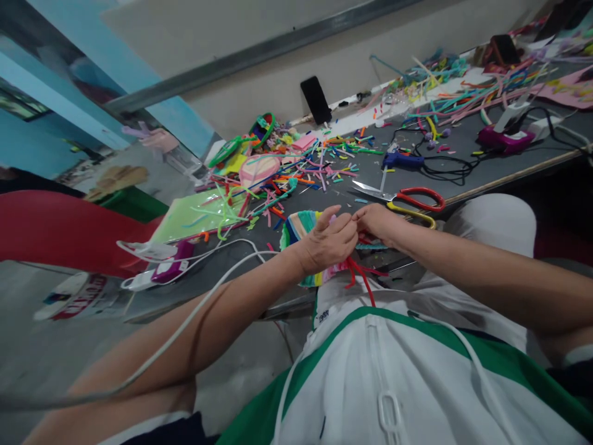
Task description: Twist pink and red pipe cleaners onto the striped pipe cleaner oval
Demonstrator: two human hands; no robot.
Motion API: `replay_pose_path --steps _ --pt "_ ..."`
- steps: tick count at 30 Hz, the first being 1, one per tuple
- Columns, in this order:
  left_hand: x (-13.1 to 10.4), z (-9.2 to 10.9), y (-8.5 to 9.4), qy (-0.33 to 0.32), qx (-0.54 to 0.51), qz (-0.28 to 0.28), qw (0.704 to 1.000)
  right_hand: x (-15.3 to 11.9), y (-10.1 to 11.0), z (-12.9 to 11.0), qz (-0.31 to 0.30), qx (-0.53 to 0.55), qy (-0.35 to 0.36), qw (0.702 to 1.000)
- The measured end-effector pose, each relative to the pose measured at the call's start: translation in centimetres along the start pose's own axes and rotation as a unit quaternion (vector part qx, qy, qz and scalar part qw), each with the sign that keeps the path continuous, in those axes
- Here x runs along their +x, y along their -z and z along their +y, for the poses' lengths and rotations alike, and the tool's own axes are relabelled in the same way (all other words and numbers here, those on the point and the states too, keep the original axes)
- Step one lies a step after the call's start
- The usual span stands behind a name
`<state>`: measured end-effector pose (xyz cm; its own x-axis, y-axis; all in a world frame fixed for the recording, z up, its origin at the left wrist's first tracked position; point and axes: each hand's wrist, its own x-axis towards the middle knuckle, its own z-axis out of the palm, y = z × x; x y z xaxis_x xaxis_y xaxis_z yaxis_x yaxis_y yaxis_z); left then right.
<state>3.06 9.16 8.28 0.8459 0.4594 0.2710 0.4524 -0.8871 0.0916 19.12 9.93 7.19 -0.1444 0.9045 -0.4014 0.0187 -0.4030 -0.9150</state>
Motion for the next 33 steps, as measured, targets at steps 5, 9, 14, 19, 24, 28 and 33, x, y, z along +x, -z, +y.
replay_pose_path --steps 5,9,14,19,24,28,33 --pt "0.1 0.3 0.6 0.005 -0.051 0.024 0.998 0.0 -0.1 0.1 -0.003 0.008 -0.002 1.0" --pt "0.0 -0.6 1.3 -0.03 0.014 0.009 0.999 -0.1 -0.1 0.4 0.005 0.018 -0.003 1.0" --pt "0.8 -2.1 1.0 0.009 0.056 0.033 0.998 -0.1 -0.2 1.0 0.009 0.035 0.007 0.999" --pt "2.8 -3.3 0.4 0.047 -0.145 -0.002 0.988 -0.2 -0.4 1.8 0.014 0.052 0.041 0.998" --pt "4.1 -3.9 -0.1 0.129 -0.283 -0.074 0.947 0.1 -0.5 2.5 0.017 0.061 0.067 0.996" --pt "4.9 -3.5 0.1 0.166 -0.255 -0.076 0.95 0.1 -0.8 2.4 0.02 0.093 0.07 0.993" --pt "3.8 -2.4 3.1 0.13 -0.182 0.107 0.969 -0.1 -0.2 2.6 0.032 0.159 0.076 0.984"
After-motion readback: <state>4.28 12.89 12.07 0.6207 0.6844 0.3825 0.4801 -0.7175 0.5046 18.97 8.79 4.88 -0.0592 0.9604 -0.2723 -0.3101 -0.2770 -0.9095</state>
